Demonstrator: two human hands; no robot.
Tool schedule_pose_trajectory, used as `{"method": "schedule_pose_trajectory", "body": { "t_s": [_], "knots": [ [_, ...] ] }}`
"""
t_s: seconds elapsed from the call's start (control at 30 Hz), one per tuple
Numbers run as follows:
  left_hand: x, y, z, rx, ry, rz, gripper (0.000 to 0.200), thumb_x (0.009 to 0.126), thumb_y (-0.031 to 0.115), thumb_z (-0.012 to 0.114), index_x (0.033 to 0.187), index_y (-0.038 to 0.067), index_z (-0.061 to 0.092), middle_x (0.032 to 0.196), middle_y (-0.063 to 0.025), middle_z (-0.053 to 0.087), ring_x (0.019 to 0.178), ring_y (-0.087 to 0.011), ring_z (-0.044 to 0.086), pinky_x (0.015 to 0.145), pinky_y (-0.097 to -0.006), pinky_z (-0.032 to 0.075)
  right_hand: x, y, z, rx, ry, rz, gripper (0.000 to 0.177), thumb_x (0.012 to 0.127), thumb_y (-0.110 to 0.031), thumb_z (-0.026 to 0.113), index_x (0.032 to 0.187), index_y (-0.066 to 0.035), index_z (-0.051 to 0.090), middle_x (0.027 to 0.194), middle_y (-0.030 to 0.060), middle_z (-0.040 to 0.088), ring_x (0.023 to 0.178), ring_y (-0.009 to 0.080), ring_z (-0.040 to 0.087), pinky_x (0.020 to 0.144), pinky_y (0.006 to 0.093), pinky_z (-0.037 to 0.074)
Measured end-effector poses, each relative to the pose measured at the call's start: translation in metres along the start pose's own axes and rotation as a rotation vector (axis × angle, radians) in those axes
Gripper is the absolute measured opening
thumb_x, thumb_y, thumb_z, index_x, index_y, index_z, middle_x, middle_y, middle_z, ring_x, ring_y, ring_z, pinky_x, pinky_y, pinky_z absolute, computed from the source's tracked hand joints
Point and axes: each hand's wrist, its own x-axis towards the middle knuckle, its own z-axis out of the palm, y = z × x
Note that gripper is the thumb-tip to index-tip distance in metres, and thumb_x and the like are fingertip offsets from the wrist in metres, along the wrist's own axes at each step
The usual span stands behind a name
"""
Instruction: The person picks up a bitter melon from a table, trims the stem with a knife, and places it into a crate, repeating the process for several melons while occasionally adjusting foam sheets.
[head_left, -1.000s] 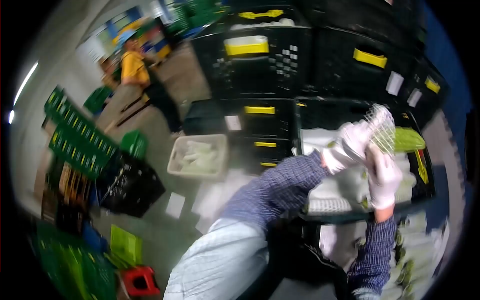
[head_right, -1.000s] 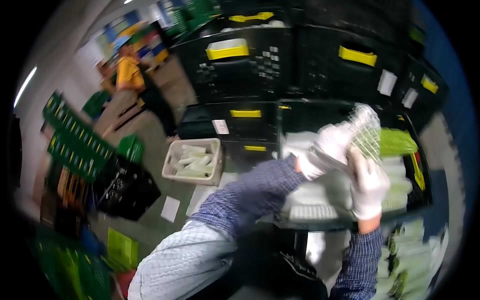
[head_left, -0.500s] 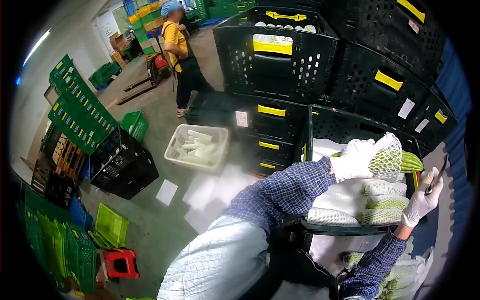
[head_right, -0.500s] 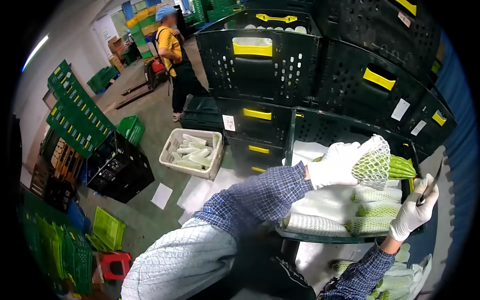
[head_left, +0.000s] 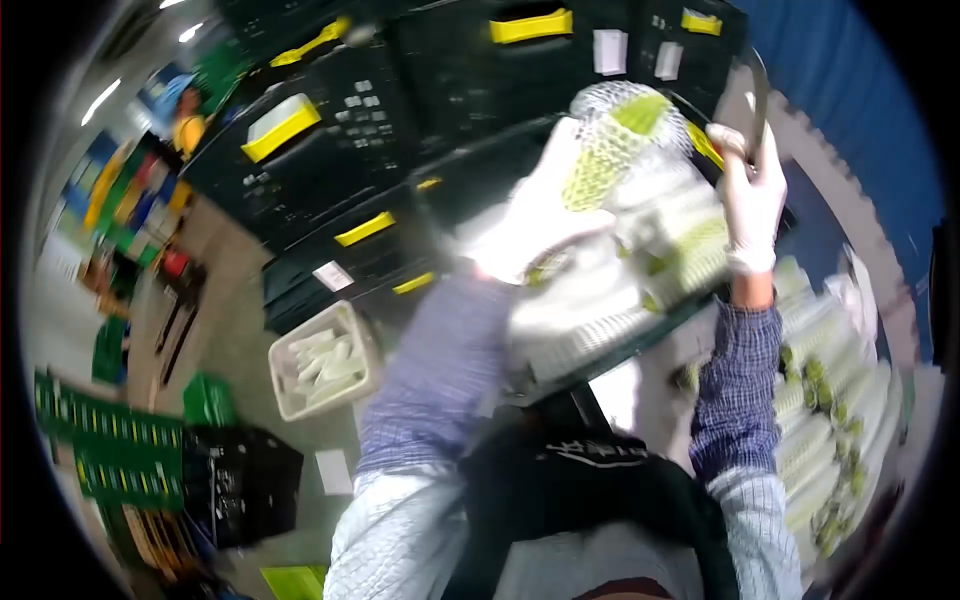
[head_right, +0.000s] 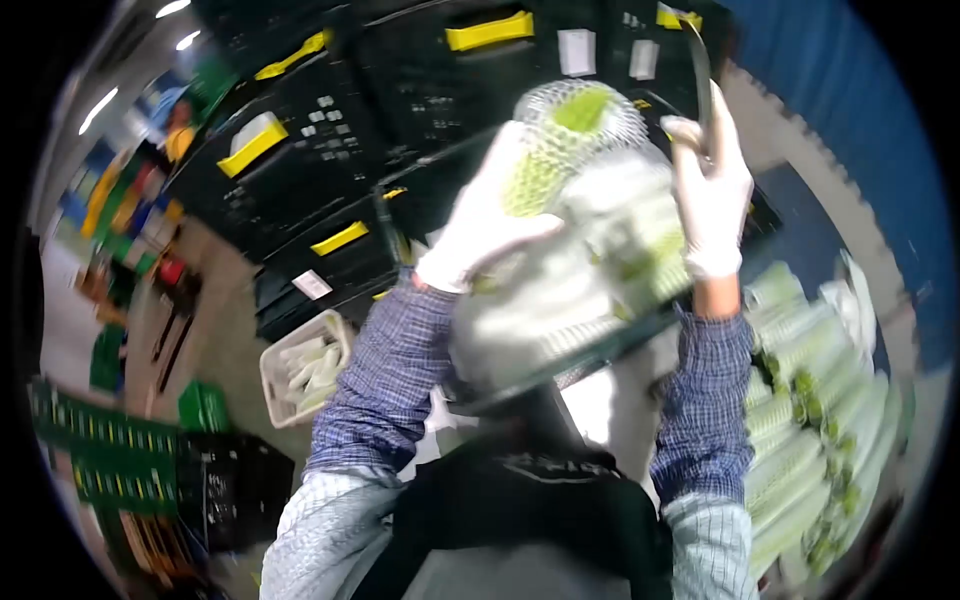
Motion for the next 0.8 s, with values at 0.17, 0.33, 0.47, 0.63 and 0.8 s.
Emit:
{"method": "schedule_pose_trajectory", "body": {
  "t_s": [0.17, 0.33, 0.47, 0.63, 0.8],
  "knots": [
    [0.009, 0.018, 0.011, -0.357, -0.119, -0.117, 0.104, 0.074, 0.007, 0.081, 0.156, 0.007, 0.018, 0.149, -0.0100, 0.043, 0.134, -0.0194, 0.045, 0.111, -0.0331, 0.038, -0.027, -0.026, -0.008, 0.106, -0.415, 0.321, 0.031, 0.093, -0.006, 0.058, 0.123, -0.005, 0.064, 0.084, 0.0005, 0.068, 0.071, 0.0059, 0.062, 0.061, 0.0188, 0.047],
    [0.003, 0.006, 0.011, -0.312, -0.158, -0.188, 0.106, 0.073, 0.009, 0.083, 0.156, 0.008, 0.018, 0.151, -0.0105, 0.041, 0.135, -0.0195, 0.043, 0.112, -0.0329, 0.036, -0.009, -0.027, 0.002, 0.157, -0.652, 0.271, 0.052, 0.091, -0.019, 0.062, 0.141, -0.009, 0.050, 0.083, 0.0008, 0.069, 0.066, 0.0044, 0.059, 0.054, 0.0188, 0.044],
    [0.005, 0.007, 0.010, -0.217, -0.177, -0.162, 0.106, 0.072, 0.010, 0.083, 0.156, 0.006, 0.018, 0.153, -0.0100, 0.038, 0.139, -0.0197, 0.038, 0.115, -0.0322, 0.031, 0.029, -0.005, -0.012, 0.165, -0.055, 0.179, 0.046, 0.095, -0.018, 0.060, 0.140, -0.007, 0.052, 0.076, -0.0002, 0.067, 0.051, -0.0004, 0.043, 0.044, 0.0166, 0.034],
    [0.004, 0.001, -0.005, -0.590, -0.070, -0.518, 0.045, 0.088, 0.011, 0.068, 0.128, -0.004, 0.052, 0.111, -0.0189, 0.066, 0.095, -0.0269, 0.070, 0.081, -0.0337, 0.060, -0.003, 0.002, -0.015, 0.091, -0.086, 0.135, 0.021, 0.095, -0.015, 0.062, 0.113, -0.007, 0.070, 0.073, -0.0045, 0.063, 0.054, -0.0012, 0.042, 0.049, 0.0170, 0.034],
    [0.004, -0.041, 0.000, -1.043, 0.090, -0.620, 0.039, 0.093, 0.023, 0.066, 0.119, -0.003, 0.057, 0.112, -0.0202, 0.065, 0.100, -0.0305, 0.067, 0.090, -0.0453, 0.057, -0.060, 0.005, -0.013, -0.253, -0.275, 0.093, 0.025, 0.086, -0.005, 0.061, 0.109, -0.009, 0.068, 0.071, 0.0079, 0.060, 0.053, 0.0122, 0.052, 0.053, 0.0263, 0.043]
  ]
}}
